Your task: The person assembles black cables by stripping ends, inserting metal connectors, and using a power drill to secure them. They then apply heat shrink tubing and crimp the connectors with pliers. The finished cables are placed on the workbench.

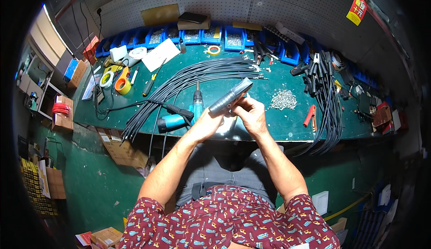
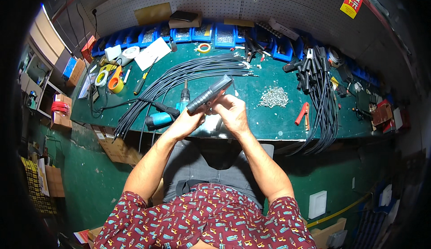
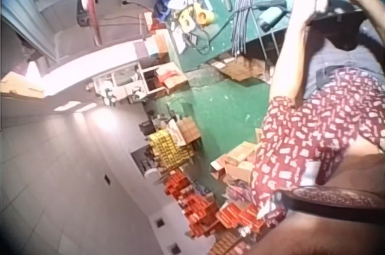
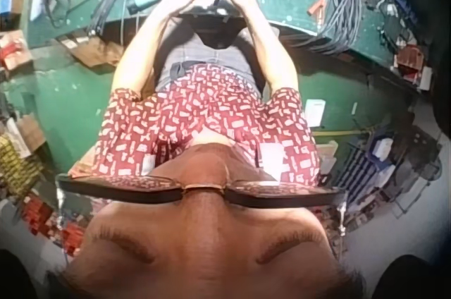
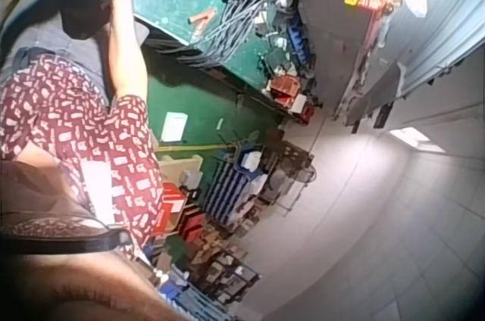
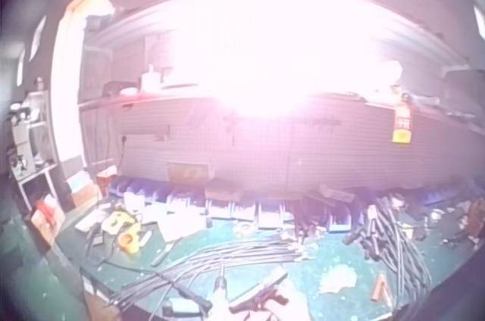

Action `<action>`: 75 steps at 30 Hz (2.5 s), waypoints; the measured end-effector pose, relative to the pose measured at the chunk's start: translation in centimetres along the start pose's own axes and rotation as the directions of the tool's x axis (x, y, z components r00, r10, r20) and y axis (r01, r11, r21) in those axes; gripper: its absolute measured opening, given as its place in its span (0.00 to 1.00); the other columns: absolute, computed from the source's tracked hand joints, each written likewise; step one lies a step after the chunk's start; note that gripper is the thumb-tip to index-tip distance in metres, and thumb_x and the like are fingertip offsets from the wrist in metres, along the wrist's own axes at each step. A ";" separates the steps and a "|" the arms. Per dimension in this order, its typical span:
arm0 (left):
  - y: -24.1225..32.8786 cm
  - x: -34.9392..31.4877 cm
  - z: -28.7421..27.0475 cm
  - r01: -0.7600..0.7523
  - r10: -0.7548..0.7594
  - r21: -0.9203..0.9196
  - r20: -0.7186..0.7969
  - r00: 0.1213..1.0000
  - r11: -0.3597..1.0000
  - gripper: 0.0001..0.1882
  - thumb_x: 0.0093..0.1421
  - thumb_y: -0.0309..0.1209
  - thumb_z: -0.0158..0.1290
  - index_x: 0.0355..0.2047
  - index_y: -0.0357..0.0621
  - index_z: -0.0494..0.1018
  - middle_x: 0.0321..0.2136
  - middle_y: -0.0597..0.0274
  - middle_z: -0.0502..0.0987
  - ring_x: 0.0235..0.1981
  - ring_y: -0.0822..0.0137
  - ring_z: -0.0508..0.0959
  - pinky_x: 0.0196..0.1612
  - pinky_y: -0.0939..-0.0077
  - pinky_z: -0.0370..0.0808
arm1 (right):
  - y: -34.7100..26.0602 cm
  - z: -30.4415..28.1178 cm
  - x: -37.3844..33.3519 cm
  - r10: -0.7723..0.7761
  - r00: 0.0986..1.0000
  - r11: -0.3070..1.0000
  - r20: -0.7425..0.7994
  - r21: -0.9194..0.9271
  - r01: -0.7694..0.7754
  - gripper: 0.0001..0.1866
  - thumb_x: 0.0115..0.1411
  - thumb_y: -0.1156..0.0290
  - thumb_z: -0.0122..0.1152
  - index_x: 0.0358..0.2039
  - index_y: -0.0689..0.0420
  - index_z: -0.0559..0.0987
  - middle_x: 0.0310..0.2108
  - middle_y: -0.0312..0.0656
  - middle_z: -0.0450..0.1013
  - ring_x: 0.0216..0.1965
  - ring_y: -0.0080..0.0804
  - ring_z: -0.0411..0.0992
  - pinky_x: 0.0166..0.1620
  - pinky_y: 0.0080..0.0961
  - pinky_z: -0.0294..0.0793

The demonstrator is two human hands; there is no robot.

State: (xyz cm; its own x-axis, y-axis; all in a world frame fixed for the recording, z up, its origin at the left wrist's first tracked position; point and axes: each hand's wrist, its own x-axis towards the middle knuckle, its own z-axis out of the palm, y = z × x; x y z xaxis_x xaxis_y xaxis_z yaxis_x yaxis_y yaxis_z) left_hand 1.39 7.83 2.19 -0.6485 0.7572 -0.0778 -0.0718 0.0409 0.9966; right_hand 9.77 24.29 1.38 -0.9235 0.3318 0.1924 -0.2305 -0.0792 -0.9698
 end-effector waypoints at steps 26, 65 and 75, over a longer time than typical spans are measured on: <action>3.8 -0.8 0.1 0.036 -0.035 -0.028 0.029 0.999 0.999 0.12 0.73 0.40 0.50 0.43 0.47 0.77 0.24 0.75 0.68 0.23 0.81 0.63 0.25 0.83 0.59 | 0.5 -0.4 0.3 0.146 0.989 0.958 0.004 0.249 -0.143 0.09 0.62 0.73 0.66 0.40 0.65 0.83 0.37 0.41 0.80 0.35 0.27 0.77 0.41 0.24 0.77; 5.8 -2.1 -1.0 0.175 -0.098 -0.243 0.299 0.949 0.954 0.15 0.72 0.42 0.51 0.40 0.45 0.78 0.18 0.76 0.65 0.16 0.83 0.58 0.19 0.85 0.52 | -4.0 1.2 -1.2 -0.444 0.896 0.896 0.030 0.007 0.444 0.07 0.56 0.88 0.67 0.34 0.67 0.79 0.39 0.46 0.79 0.40 0.31 0.78 0.46 0.27 0.78; 5.9 -2.0 -0.4 -0.008 0.014 -0.032 0.208 0.978 0.999 0.20 0.72 0.42 0.53 0.60 0.49 0.73 0.27 0.75 0.71 0.23 0.82 0.65 0.25 0.84 0.62 | -3.6 -0.1 -0.9 0.059 0.997 0.953 0.042 0.294 -0.068 0.07 0.59 0.81 0.67 0.38 0.67 0.81 0.33 0.47 0.80 0.32 0.33 0.77 0.40 0.29 0.75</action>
State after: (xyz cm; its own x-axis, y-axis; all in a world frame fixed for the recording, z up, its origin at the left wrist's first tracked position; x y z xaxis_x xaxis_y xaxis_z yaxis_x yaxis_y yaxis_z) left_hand 1.93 6.27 8.26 -0.4778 0.8767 -0.0558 -0.0905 0.0141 0.9958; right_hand 11.49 24.39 4.70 -0.9476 0.2866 0.1414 -0.2466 -0.3742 -0.8940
